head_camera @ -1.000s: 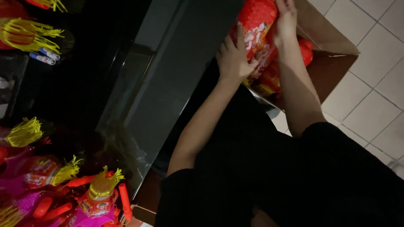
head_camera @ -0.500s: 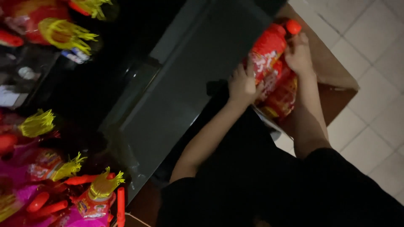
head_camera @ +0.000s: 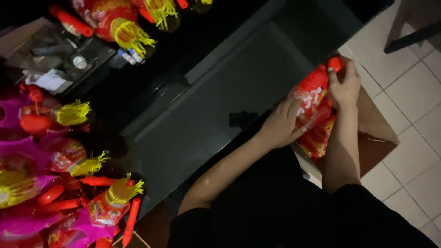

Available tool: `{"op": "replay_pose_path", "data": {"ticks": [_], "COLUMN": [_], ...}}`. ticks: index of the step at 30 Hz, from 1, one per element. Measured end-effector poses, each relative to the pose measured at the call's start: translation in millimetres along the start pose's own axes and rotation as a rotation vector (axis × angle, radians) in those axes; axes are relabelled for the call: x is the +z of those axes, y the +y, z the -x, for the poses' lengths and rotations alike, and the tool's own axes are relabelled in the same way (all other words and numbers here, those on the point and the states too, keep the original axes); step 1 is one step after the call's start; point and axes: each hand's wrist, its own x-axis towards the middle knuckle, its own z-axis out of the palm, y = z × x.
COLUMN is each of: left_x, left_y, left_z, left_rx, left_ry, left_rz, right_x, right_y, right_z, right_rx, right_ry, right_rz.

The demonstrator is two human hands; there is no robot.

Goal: Attaching plastic handles to red decorative lanterns and placing them into a cardboard box.

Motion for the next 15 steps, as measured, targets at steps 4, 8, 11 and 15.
{"op": "replay_pose_path", "data": {"ticks": [4, 8, 11, 15], "left_x": [-50.2, -126.1, -173.9, -202.1], "left_y": [15.5, 16.7, -0.3, -66.7], "left_z": [20.7, 38.1, 37.8, 23.4], "left_rx": [0.138, 0.207, 0.143, -0.029], "left_ry": [0.109, 0.476, 0.711, 0.949], "left_rz": [0.002, -0.007, -0.072, -0.358], "right_x": [35.7, 36.0, 13.3, -18.5], "right_y": [55.1, 56.2, 10.0, -121.7], "right_z": [-8.0, -19.4, -49.1, -96.4], "right_rx": [-0.215, -0.27, -0.416, -0.722], "right_ry": [0.142, 0.281, 0.451, 0.492], "right_rz": [-0.004, 0.114, 0.025, -0.161]}}
